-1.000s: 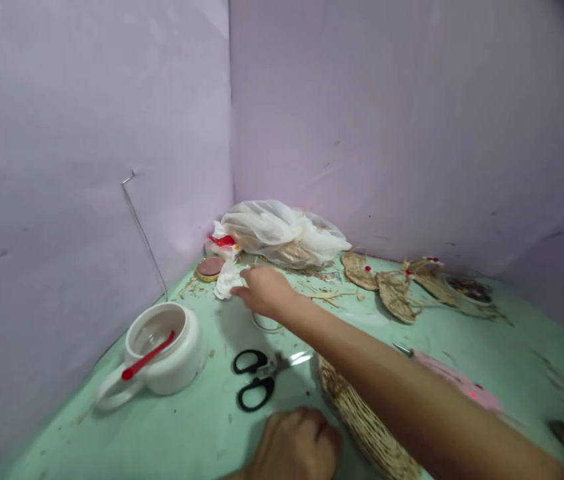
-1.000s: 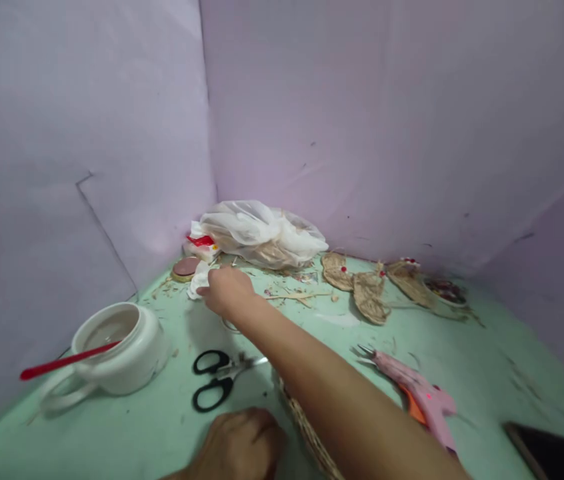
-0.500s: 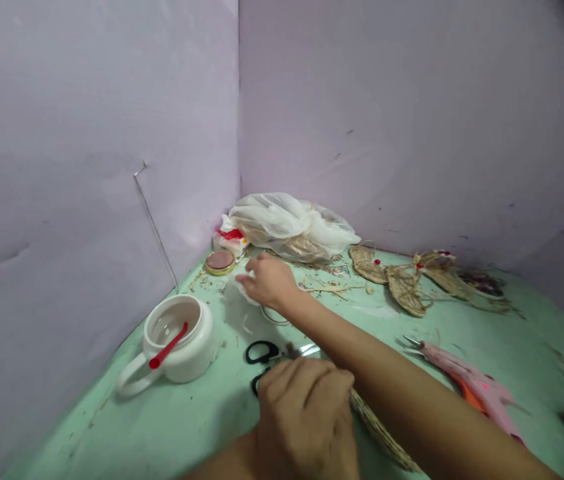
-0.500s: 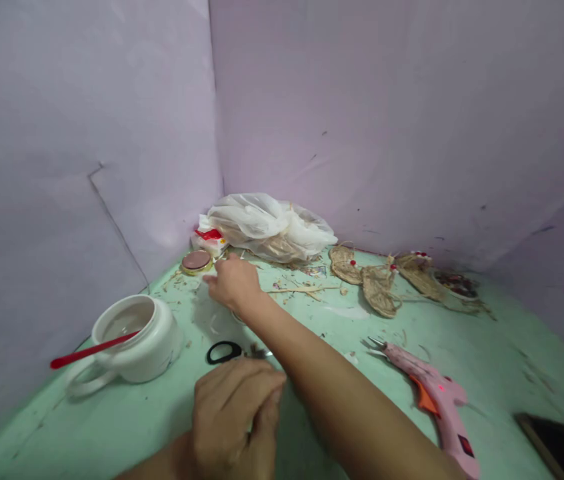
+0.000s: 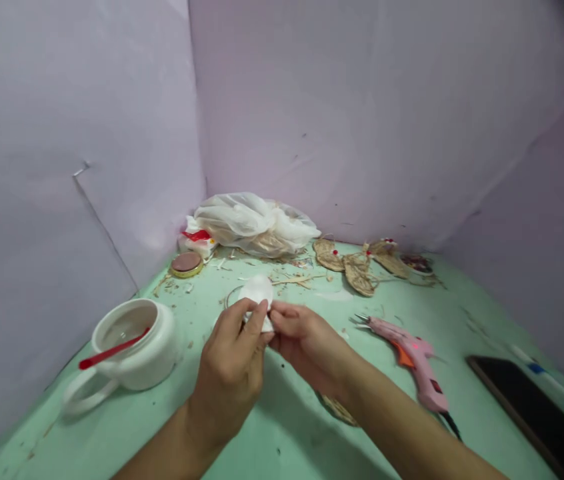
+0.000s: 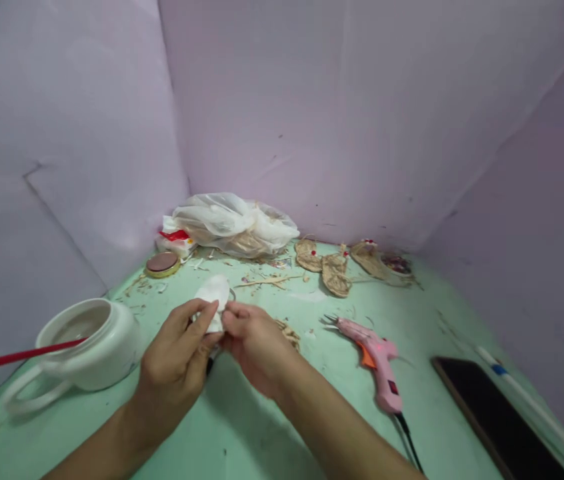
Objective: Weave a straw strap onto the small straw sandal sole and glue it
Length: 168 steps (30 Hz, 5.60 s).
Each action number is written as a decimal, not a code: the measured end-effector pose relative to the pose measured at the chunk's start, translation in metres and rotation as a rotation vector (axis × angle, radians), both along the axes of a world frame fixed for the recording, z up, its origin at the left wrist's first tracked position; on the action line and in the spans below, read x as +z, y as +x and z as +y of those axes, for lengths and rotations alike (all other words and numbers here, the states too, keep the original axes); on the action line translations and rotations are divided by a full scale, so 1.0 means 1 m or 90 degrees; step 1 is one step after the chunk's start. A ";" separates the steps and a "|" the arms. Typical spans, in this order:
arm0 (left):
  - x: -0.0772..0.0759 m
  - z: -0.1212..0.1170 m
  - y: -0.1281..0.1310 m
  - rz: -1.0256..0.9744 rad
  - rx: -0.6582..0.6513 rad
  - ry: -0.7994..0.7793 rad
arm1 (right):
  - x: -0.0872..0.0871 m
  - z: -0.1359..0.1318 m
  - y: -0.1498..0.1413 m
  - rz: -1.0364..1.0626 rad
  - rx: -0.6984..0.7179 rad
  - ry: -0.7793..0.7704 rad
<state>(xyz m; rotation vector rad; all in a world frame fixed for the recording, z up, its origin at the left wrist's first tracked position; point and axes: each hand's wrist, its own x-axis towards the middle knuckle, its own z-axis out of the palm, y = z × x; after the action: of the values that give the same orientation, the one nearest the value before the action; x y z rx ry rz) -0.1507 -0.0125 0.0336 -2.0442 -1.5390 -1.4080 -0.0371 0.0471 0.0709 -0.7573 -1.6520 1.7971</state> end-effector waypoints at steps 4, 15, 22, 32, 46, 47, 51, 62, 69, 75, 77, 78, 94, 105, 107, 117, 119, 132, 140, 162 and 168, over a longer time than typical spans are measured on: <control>-0.001 0.001 0.024 0.067 -0.093 -0.020 | -0.012 -0.040 0.050 0.218 -0.031 -0.179; 0.013 -0.014 0.059 -0.127 -0.142 -0.246 | -0.034 -0.060 0.085 0.283 -0.005 -0.150; 0.009 -0.002 0.053 -0.584 -0.128 -0.525 | -0.048 -0.053 0.085 0.294 -0.051 -0.267; 0.013 -0.010 0.043 -0.377 -0.084 -0.251 | -0.049 -0.054 0.087 0.330 -0.051 -0.360; 0.009 -0.009 0.036 -0.072 -0.001 -0.164 | -0.044 -0.066 0.082 0.203 -0.002 -0.149; 0.013 -0.003 0.030 -0.096 0.079 -0.175 | -0.039 -0.067 0.084 0.142 -0.017 -0.099; 0.023 0.034 -0.004 0.066 0.249 -0.201 | -0.016 -0.054 0.107 -0.128 -0.258 0.071; -0.001 0.044 0.030 -0.001 -0.021 -0.407 | -0.055 -0.049 0.114 -0.594 -0.248 0.443; 0.006 0.027 0.046 -0.044 -0.071 -0.596 | -0.047 -0.052 0.147 -0.504 -0.160 0.419; 0.021 0.010 0.052 0.096 -0.053 -0.596 | -0.049 -0.064 0.180 -0.436 -0.070 0.410; 0.023 0.005 0.057 0.097 -0.166 -0.563 | -0.051 -0.064 0.180 -0.397 -0.097 0.422; 0.024 0.002 0.061 0.107 -0.215 -0.545 | -0.051 -0.062 0.180 -0.382 -0.105 0.428; 0.023 0.003 0.116 0.429 -0.198 -0.591 | -0.057 -0.054 0.178 -0.341 -0.058 0.469; 0.024 0.007 0.120 0.451 -0.184 -0.597 | -0.058 -0.046 0.173 -0.359 -0.138 0.366; 0.026 0.015 0.119 0.399 -0.213 -0.652 | -0.060 -0.046 0.170 -0.376 -0.160 0.376; 0.034 0.039 0.059 0.208 -0.286 -0.633 | -0.063 -0.045 0.168 -0.396 -0.171 0.391; 0.027 0.029 0.056 0.224 -0.335 -0.626 | -0.064 -0.045 0.168 -0.393 -0.169 0.390; -0.003 0.038 0.078 0.246 -0.420 -0.566 | -0.066 -0.045 0.167 -0.375 -0.152 0.415; -0.002 0.039 0.080 0.294 -0.433 -0.557 | -0.067 -0.045 0.166 -0.387 -0.121 0.452; -0.009 0.033 0.075 0.260 -0.449 -0.556 | -0.067 -0.044 0.166 -0.374 -0.123 0.409; -0.010 0.033 0.074 0.240 -0.457 -0.524 | -0.062 -0.045 0.168 -0.364 -0.129 0.363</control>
<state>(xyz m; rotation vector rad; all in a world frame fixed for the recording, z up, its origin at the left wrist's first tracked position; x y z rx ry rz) -0.0769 0.0210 0.0240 -3.3411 -1.3876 -0.4173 0.1307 0.0018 0.0084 -1.1715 -2.2066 0.9245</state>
